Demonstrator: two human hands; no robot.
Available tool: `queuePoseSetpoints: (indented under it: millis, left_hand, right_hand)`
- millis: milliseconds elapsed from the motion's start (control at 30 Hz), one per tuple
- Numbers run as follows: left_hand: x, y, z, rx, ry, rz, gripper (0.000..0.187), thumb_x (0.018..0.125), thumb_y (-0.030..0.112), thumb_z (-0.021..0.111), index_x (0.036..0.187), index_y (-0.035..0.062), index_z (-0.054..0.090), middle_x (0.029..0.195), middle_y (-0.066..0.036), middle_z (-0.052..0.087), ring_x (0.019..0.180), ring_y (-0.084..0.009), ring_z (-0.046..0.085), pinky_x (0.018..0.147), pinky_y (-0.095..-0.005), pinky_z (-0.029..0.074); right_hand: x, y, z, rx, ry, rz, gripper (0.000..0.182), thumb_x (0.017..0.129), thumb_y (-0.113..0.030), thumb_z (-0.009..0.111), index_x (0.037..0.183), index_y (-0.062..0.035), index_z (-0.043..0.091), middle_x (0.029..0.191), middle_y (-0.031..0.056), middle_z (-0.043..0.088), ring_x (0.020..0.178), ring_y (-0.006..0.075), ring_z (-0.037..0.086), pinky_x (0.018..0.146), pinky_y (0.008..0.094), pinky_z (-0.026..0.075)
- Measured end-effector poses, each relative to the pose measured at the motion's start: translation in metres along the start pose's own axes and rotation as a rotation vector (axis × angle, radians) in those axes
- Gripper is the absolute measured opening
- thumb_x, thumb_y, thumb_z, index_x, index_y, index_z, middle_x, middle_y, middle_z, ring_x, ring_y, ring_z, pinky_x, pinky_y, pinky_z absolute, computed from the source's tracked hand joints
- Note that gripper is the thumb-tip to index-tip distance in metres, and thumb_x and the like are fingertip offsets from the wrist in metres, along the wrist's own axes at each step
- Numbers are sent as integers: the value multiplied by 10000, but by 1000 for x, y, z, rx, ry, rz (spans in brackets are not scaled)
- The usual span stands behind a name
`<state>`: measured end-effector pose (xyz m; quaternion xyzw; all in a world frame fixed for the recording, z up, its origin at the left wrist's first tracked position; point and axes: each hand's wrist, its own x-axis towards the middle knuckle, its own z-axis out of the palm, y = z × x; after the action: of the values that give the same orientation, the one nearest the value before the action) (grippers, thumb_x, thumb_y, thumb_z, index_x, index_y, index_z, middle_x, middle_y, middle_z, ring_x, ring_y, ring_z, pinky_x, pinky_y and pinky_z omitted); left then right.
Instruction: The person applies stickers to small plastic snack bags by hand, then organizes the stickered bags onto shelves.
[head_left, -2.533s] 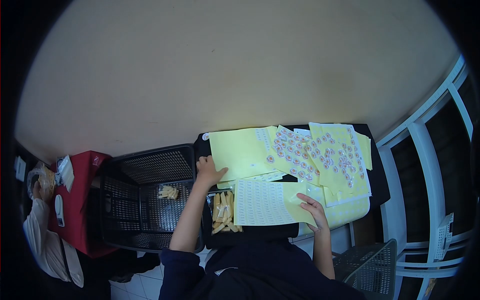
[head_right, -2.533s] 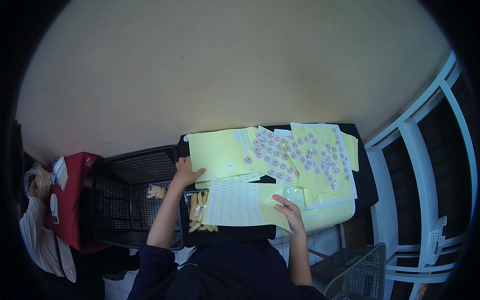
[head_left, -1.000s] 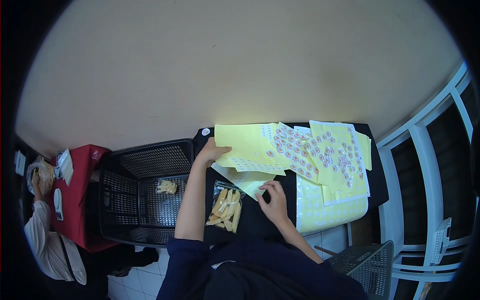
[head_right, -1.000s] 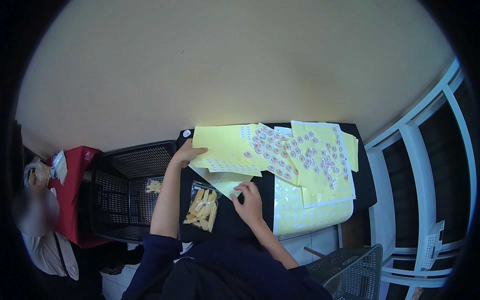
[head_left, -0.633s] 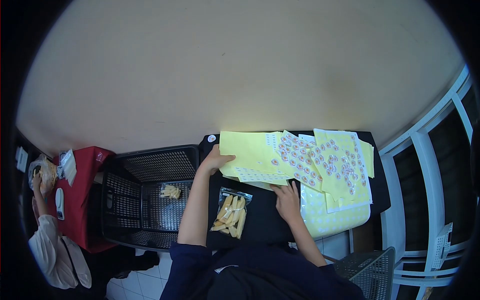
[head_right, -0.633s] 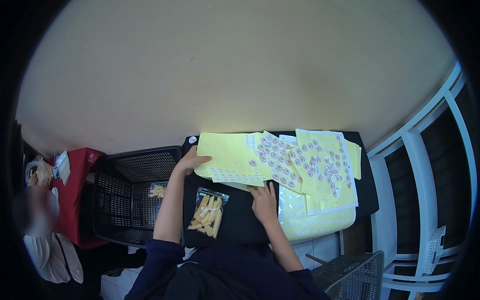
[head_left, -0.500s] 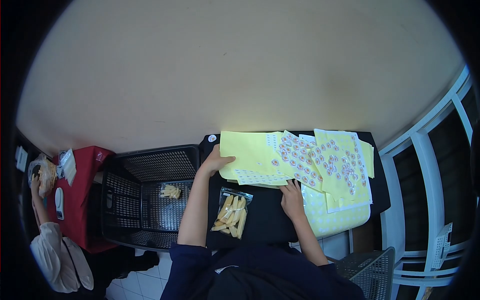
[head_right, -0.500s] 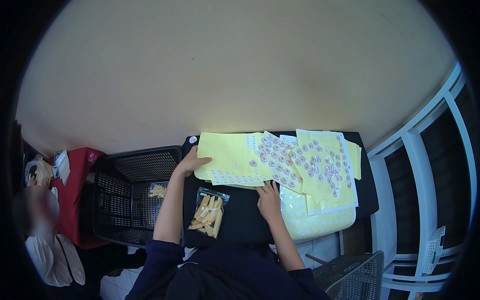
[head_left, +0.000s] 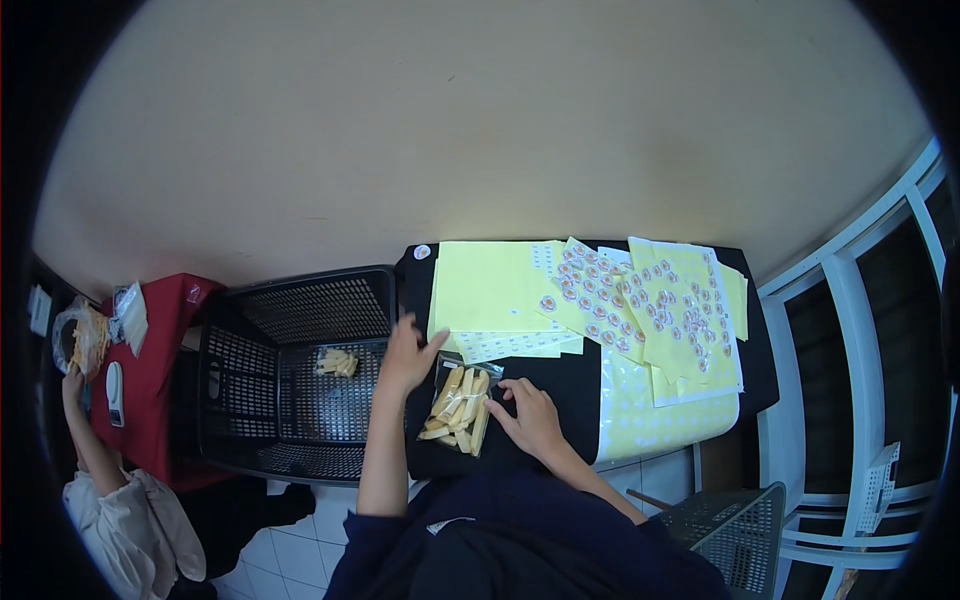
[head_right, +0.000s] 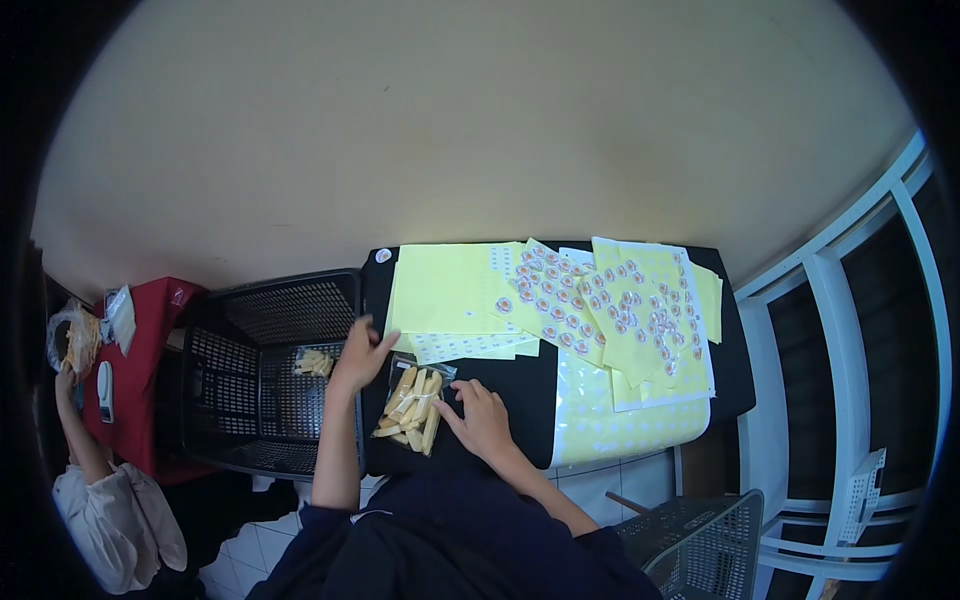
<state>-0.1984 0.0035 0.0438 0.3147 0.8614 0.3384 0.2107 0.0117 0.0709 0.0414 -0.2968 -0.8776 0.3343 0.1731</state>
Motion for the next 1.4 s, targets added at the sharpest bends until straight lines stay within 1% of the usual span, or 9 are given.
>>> queuePoseSetpoints:
  millis: [67,167,233,367,567,900,1167,1267,1400]
  left_hand:
    - [-34,-3,-6,-92,-230,-147,703,740,447,611,1137,-92,396,900,-190,548,808,-251,550,698,-307,446]
    - [-74,-10,2,-123,-263,69,648,684,381,696,1059,-76,431,824,-138,537,729,-202,528,676,-308,451]
    - [-90,-7,2,-140,-260,27,588,671,323,722,1031,-49,444,846,-126,541,737,-170,524,663,-291,450]
    - [-108,-15,13,-778,-380,19,494,740,106,665,1112,-10,362,974,-113,542,938,-171,532,766,-287,454]
    - [-116,9,38,-951,-462,69,553,756,0,611,1208,4,293,1162,-146,457,1066,-198,479,889,-308,404]
    - [-107,28,95,-921,-144,155,433,771,21,600,1122,-12,348,1068,-129,514,990,-174,519,847,-288,423]
    - [-122,20,102,-874,69,229,494,747,4,596,1161,-4,325,1079,-127,503,982,-180,516,842,-286,413]
    - [-123,20,100,-842,67,235,514,762,6,570,1201,2,301,1128,-129,465,1036,-191,482,889,-298,378]
    - [-121,24,99,-867,79,239,515,740,5,599,1169,1,314,1093,-127,490,1011,-187,497,871,-298,388]
  right_hand:
    - [1,0,2,26,6,13,357,770,-347,593,905,-18,563,774,82,545,715,227,557,640,330,420]
    - [2,1,2,140,-116,83,358,778,-337,582,918,-8,563,763,94,551,704,244,566,635,336,443]
    - [2,1,4,209,-185,47,366,783,-331,573,931,4,560,769,101,561,701,262,570,620,341,455]
    - [-12,-3,1,527,-150,32,294,731,-168,661,919,23,539,723,74,539,542,106,518,521,232,436]
    - [-35,6,-21,550,-56,53,287,717,-141,672,920,16,543,727,65,539,558,102,518,521,223,436]
    - [-29,89,-108,-25,539,111,250,705,-84,626,938,-18,563,783,109,549,742,259,544,692,336,432]
    - [26,88,-80,184,382,2,164,779,-59,529,931,-30,587,695,129,584,612,235,571,577,324,431]
    - [35,81,-83,-1,160,158,171,754,-148,566,896,-59,597,794,152,604,656,290,579,589,376,428]
    - [50,110,-98,-259,445,97,268,674,-193,637,909,-70,603,844,109,592,752,267,559,687,387,395]
